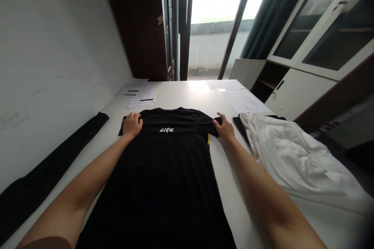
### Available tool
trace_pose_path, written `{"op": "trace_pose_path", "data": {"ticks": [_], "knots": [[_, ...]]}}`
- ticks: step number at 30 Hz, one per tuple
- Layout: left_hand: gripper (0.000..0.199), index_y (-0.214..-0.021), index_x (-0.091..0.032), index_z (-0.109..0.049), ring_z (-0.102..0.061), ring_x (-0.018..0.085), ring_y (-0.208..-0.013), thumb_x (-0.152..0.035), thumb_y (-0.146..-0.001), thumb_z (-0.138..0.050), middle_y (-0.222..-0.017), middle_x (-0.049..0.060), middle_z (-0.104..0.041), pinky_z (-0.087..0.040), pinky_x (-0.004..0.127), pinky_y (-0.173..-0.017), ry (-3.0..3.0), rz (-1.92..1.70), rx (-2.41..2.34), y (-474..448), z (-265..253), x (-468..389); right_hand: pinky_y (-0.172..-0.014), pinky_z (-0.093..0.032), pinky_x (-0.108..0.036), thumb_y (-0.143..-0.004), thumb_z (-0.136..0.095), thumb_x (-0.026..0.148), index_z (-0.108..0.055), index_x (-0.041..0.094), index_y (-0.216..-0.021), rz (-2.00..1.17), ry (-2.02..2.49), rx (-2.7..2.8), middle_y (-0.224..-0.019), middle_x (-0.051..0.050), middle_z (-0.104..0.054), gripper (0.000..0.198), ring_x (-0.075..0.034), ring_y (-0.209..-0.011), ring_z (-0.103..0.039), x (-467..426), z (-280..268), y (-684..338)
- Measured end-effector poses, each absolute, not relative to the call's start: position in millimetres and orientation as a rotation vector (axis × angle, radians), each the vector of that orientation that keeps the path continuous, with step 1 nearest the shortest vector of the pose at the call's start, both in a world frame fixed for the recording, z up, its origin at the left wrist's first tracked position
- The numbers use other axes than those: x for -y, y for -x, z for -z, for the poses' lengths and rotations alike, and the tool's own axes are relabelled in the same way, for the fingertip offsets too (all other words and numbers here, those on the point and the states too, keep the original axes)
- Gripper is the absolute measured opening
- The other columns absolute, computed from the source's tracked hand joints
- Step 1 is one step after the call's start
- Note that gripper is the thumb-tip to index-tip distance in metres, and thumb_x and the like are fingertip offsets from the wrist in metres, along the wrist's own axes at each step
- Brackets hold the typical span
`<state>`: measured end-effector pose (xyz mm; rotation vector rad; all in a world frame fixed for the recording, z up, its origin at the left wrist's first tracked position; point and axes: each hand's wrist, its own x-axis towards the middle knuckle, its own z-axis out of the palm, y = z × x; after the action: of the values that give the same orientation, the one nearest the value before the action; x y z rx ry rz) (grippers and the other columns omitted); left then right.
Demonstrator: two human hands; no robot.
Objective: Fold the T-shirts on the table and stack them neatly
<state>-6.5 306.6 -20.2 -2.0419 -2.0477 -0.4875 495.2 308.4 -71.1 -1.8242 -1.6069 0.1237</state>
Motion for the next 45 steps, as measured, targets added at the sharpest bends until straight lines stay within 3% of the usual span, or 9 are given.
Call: {"op": "trace_pose_path", "data": {"ticks": [7,12,17,21,28,32,38,41,45], "knots": [[0.042,-0.135,-0.016,-0.059,-0.049,0.03,-0.135,-0.035,-0.099,-0.048,-0.145,0.015,-0.055,-0.037,0.045,-0.116,2.309,0.413,1.927,-15,51,-244,-0.094,-0.047,-0.035,-0.088,-0.055,0.016,-0.068,0.025,-0.121,-0.089,1.805,1.751,-0.115,-0.009,-0.069,0.036,-0.025,-0.102,-0.064,-298,74,-485],[0.033,-0.128,-0.019,-0.063,-0.053,0.028,-0.13,-0.029,-0.098,-0.051,-0.139,0.012,-0.059,-0.039,0.045,-0.114,2.57,0.492,1.714,-78,17,-173,-0.095,-0.047,-0.032,-0.09,-0.05,0.011,-0.07,0.022,-0.117,-0.131,1.794,1.65,-0.118,-0.009,-0.068,0.036,-0.023,-0.102,-0.064,-299,73,-486],[0.037,-0.134,-0.029,-0.057,-0.063,0.022,-0.104,-0.04,-0.099,-0.056,-0.117,0.005,-0.066,-0.049,0.036,-0.095,3.226,0.231,0.981,-193,-19,-56,-0.102,-0.044,-0.033,-0.093,-0.054,0.02,-0.073,0.022,-0.111,-0.169,1.761,1.642,-0.114,-0.008,-0.072,0.026,-0.023,-0.11,-0.062,-303,72,-486],[0.048,-0.129,-0.023,-0.057,-0.067,0.025,-0.087,-0.057,-0.094,-0.061,-0.101,0.007,-0.069,-0.05,0.034,-0.074,3.282,0.026,0.698,-246,-13,-6,-0.104,-0.045,-0.033,-0.093,-0.057,0.024,-0.072,0.022,-0.116,-0.216,1.706,1.643,-0.121,-0.008,-0.071,0.028,-0.021,-0.113,-0.063,-300,67,-489],[0.011,-0.097,-0.022,-0.059,-0.068,0.018,-0.072,-0.033,-0.098,-0.059,-0.086,0.002,-0.071,-0.043,0.028,-0.065,3.391,0.011,0.675,-253,7,-1,-0.102,-0.048,-0.034,-0.091,-0.058,0.024,-0.072,0.025,-0.122,-0.316,1.727,1.667,-0.121,-0.005,-0.073,0.034,-0.021,-0.11,-0.067,-302,59,-486],[0.006,-0.092,-0.023,-0.061,-0.066,0.015,-0.079,-0.027,-0.096,-0.06,-0.093,0.001,-0.072,-0.044,0.024,-0.072,3.59,0.289,0.889,-243,-1,2,-0.099,-0.05,-0.035,-0.088,-0.056,0.019,-0.075,0.028,-0.118,-0.344,1.799,1.676,-0.111,-0.005,-0.077,0.037,-0.023,-0.105,-0.07,-308,54,-481],[0.014,-0.075,-0.018,-0.059,-0.049,0.01,-0.06,-0.024,-0.087,-0.063,-0.065,-0.004,-0.055,-0.035,0.022,-0.057,3.663,0.857,1.851,-230,-13,8,-0.097,-0.052,-0.036,-0.078,-0.053,0.017,-0.077,0.023,-0.117,-0.558,1.669,1.374,-0.108,-0.005,-0.077,0.046,-0.022,-0.104,-0.07,-319,54,-485],[0.025,-0.068,-0.018,-0.05,-0.044,0.01,-0.062,-0.027,-0.083,-0.067,-0.063,-0.005,-0.049,-0.034,0.023,-0.058,3.434,1.063,2.289,-223,-17,8,-0.089,-0.056,-0.035,-0.074,-0.054,0.02,-0.075,0.019,-0.12,-0.767,1.471,1.179,-0.107,-0.006,-0.077,0.051,-0.022,-0.098,-0.071,-327,49,-475],[0.025,-0.067,-0.019,-0.045,-0.043,0.011,-0.065,-0.021,-0.075,-0.069,-0.066,-0.005,-0.049,-0.033,0.024,-0.06,3.32,1.123,2.348,-208,-17,11,-0.073,-0.058,-0.031,-0.075,-0.057,0.025,-0.069,0.015,-0.13,-1.013,1.24,0.999,-0.099,-0.007,-0.076,0.057,-0.02,-0.079,-0.07,-339,28,-438]]}}
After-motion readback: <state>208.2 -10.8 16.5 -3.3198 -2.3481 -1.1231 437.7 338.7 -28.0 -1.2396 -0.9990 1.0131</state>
